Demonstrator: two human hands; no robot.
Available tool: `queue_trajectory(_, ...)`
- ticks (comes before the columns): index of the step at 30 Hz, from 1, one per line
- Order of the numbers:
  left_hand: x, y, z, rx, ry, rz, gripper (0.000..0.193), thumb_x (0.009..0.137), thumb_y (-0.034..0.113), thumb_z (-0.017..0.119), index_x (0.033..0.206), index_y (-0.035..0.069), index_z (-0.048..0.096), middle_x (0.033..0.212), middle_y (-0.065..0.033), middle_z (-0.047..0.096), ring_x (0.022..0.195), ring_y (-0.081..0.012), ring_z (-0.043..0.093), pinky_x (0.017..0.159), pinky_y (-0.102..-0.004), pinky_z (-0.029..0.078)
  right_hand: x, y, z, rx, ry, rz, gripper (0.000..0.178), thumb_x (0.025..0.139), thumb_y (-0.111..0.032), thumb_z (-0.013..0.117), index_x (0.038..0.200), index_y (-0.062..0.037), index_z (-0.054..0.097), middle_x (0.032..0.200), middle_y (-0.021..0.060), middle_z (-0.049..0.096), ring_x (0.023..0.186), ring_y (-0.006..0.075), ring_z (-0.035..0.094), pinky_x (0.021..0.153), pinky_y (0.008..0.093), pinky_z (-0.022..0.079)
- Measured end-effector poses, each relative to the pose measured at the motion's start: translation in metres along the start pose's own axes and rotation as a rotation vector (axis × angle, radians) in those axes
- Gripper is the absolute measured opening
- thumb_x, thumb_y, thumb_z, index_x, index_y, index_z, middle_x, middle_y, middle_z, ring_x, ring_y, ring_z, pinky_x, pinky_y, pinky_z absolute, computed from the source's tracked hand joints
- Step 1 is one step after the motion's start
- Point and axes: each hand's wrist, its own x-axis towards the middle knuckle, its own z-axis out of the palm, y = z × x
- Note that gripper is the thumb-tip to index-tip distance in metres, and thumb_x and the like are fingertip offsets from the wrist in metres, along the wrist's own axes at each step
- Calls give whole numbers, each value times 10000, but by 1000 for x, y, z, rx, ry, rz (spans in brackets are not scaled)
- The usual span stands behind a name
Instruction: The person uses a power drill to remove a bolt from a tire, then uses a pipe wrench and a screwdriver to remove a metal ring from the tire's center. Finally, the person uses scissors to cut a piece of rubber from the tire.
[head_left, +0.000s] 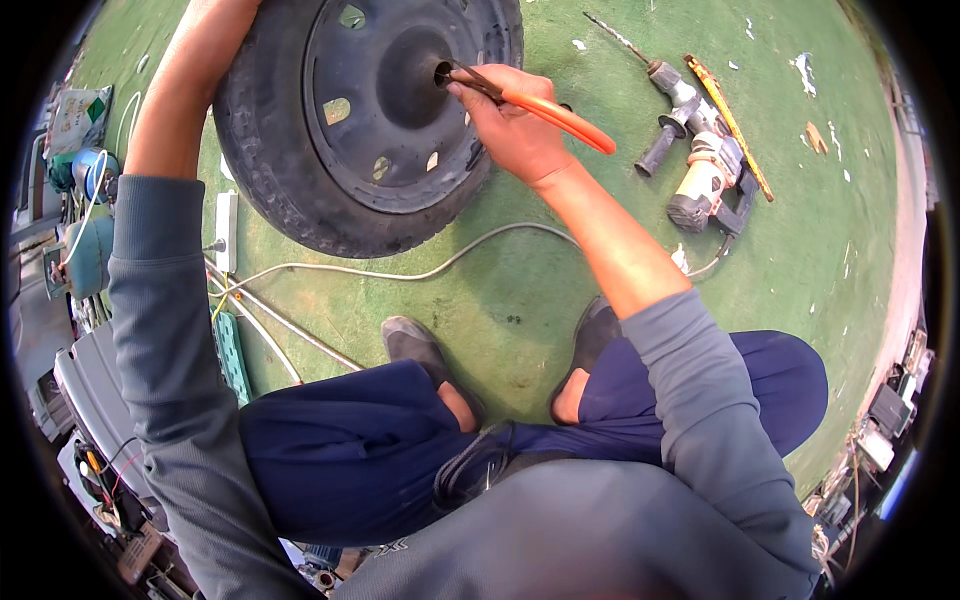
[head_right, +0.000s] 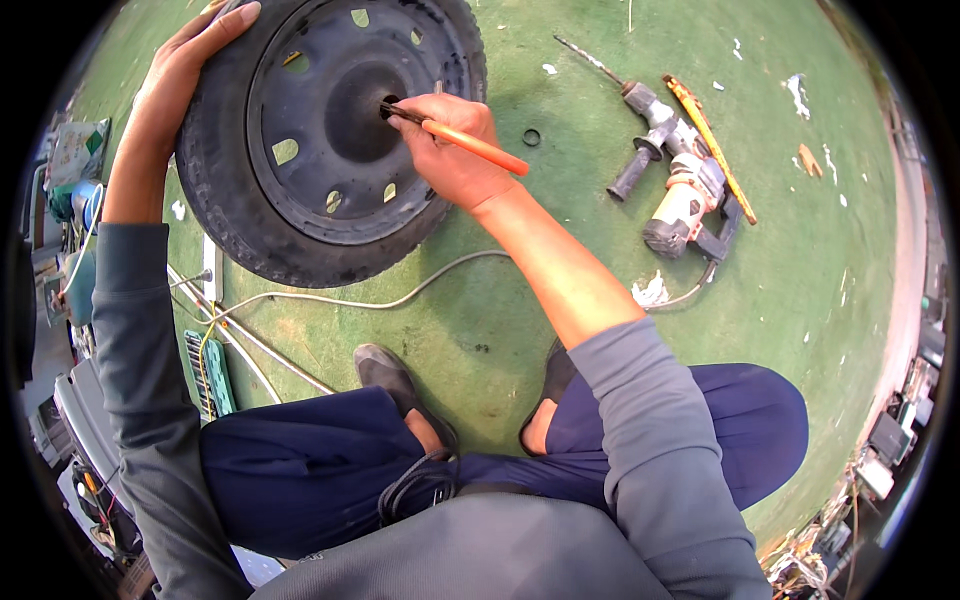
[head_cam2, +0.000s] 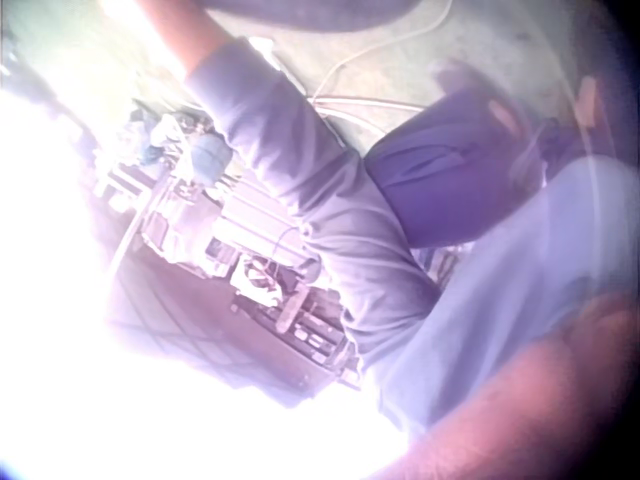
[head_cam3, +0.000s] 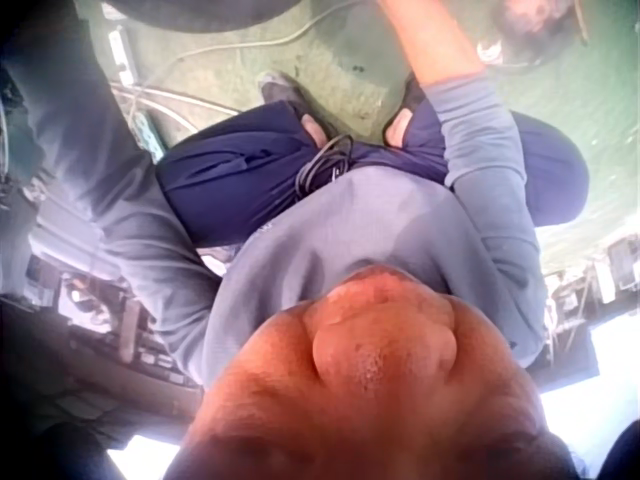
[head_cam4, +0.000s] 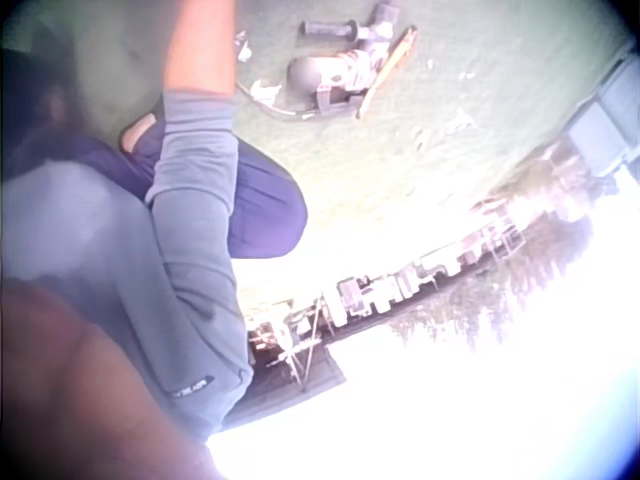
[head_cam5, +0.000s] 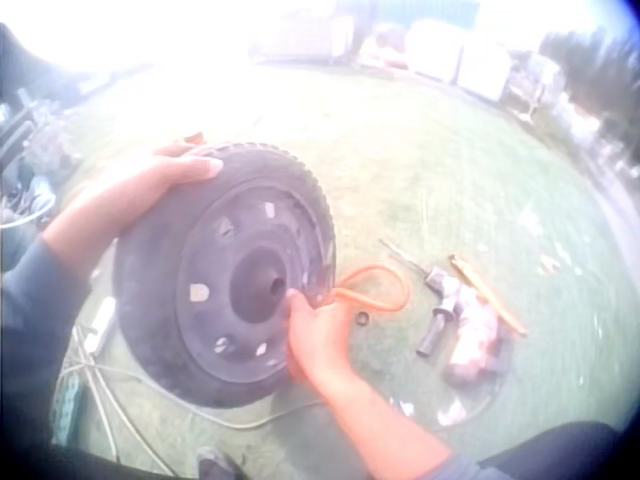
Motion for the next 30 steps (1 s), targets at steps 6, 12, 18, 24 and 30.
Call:
queue_trajectory(6,15,-9,5,12,-85,34,522,938,286,721,1307,-76,653,1301,-165,663,1170,-229,646,1006,-323,500,-12,-13,3,156,159,446,152,922,-122,748,995,10,739,833,57,748,753,113,680,699,299,537)
queue_trajectory(12,24,-15,14,83,58,-9,661,908,340,750,1395,-76,585,1343,-211,645,1208,-273,630,1034,-359,484,-2,-25,10,156,150,608,198,932,-143,726,998,41,754,862,97,773,726,145,718,677,305,563)
queue_trajectory(18,9,11,16,72,11,4,665,892,381,760,1369,-57,612,1298,-207,672,1171,-279,649,1014,-372,498,6,-37,11,77,109,759,236,941,-168,724,963,65,756,839,122,775,716,163,730,673,319,574)
queue_trajectory(24,2,22,10,63,-64,59,524,910,364,745,1244,-37,692,1154,-166,729,1036,-249,693,932,-363,540,2,-15,9,-15,186,557,216,943,-165,736,903,45,768,789,98,769,693,148,719,662,316,569)
queue_trajectory(30,-11,21,-24,160,22,-9,520,911,355,744,1250,-36,696,1164,-171,729,1045,-252,695,936,-364,540,7,-13,14,-201,74,37,143,908,-139,755,830,-19,751,684,146,679,623,317,656,607,390,510)
